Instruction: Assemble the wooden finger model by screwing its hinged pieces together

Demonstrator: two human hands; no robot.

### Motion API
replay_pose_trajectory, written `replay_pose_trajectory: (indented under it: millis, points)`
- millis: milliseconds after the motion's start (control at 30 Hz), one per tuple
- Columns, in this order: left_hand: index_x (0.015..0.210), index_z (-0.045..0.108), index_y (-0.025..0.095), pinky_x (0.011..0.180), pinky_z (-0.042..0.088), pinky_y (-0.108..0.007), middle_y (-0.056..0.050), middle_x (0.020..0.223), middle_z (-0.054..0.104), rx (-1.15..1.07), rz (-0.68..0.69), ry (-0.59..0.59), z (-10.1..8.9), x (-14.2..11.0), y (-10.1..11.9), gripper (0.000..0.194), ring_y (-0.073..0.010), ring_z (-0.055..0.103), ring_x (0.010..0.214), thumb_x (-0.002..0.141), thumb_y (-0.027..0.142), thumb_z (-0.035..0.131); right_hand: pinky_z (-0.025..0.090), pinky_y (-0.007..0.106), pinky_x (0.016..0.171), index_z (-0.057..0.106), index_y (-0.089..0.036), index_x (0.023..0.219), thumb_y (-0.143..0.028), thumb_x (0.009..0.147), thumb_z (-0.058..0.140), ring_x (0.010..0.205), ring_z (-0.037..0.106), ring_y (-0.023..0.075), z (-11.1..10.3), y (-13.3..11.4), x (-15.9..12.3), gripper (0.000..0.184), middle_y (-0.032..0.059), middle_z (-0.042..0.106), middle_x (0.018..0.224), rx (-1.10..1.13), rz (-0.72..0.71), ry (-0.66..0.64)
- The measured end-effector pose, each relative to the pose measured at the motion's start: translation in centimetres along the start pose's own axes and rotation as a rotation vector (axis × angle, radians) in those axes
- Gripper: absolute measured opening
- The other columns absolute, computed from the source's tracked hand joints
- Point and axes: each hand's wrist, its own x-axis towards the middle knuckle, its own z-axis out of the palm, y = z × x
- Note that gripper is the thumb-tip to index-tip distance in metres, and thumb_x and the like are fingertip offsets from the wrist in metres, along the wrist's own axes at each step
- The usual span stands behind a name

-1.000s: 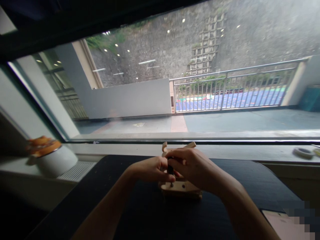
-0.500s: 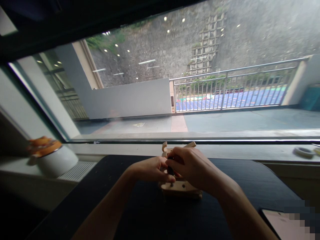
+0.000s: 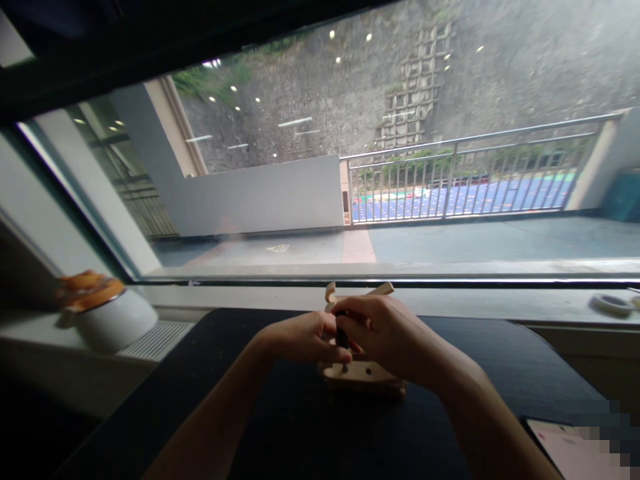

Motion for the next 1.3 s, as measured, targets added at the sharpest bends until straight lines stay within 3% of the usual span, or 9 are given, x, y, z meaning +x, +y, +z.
replay_pose_trajectory:
  millis: [433,667,900,1300]
  points:
    - [0.105,0.070,0.020,0.066,0.041,-0.021,0.001,0.084,0.065,-0.016,-0.015,0.006,0.13,-0.20,0.45,0.033,-0.0118,0.055,0.074,0.076,0.035,0.069,0.035,0.025,0.051,0.065,-0.020,0.080,-0.040,0.085,0.053,0.057,0.054,0.0130,0.16,0.17,0.22,0.023,-0.0003,0.064,0.066,-0.136,0.068,0.047]
    - [0.105,0.070,0.019,0.066,0.042,-0.020,0.000,0.086,0.064,-0.063,0.065,-0.026,0.10,0.01,-0.27,0.031,-0.0125,0.056,0.075,0.078,0.034,0.067,0.042,0.025,0.059,0.065,-0.024,0.113,-0.031,0.088,0.049,0.064,0.059,0.0142,-0.11,-0.23,-0.09,0.031,0.0002,0.070,0.077,-0.024,0.039,0.011]
    - [0.107,0.070,0.022,0.064,0.040,-0.020,0.001,0.081,0.062,-0.012,0.025,-0.015,0.04,-0.06,-0.01,0.032,-0.0118,0.053,0.072,0.078,0.036,0.067,0.044,0.025,0.064,0.071,-0.023,0.099,-0.026,0.087,0.049,0.074,0.062,0.0157,-0.19,0.02,-0.06,0.025,0.0016,0.072,0.089,0.007,-0.003,0.024]
    - [0.105,0.071,0.021,0.066,0.040,-0.021,0.001,0.081,0.062,0.017,0.040,0.000,0.08,-0.02,-0.08,0.033,-0.0123,0.054,0.074,0.077,0.038,0.068,0.039,0.024,0.056,0.068,-0.020,0.090,-0.031,0.088,0.050,0.062,0.058,0.0136,-0.14,0.17,0.00,0.021,0.0009,0.069,0.075,-0.071,0.002,0.029]
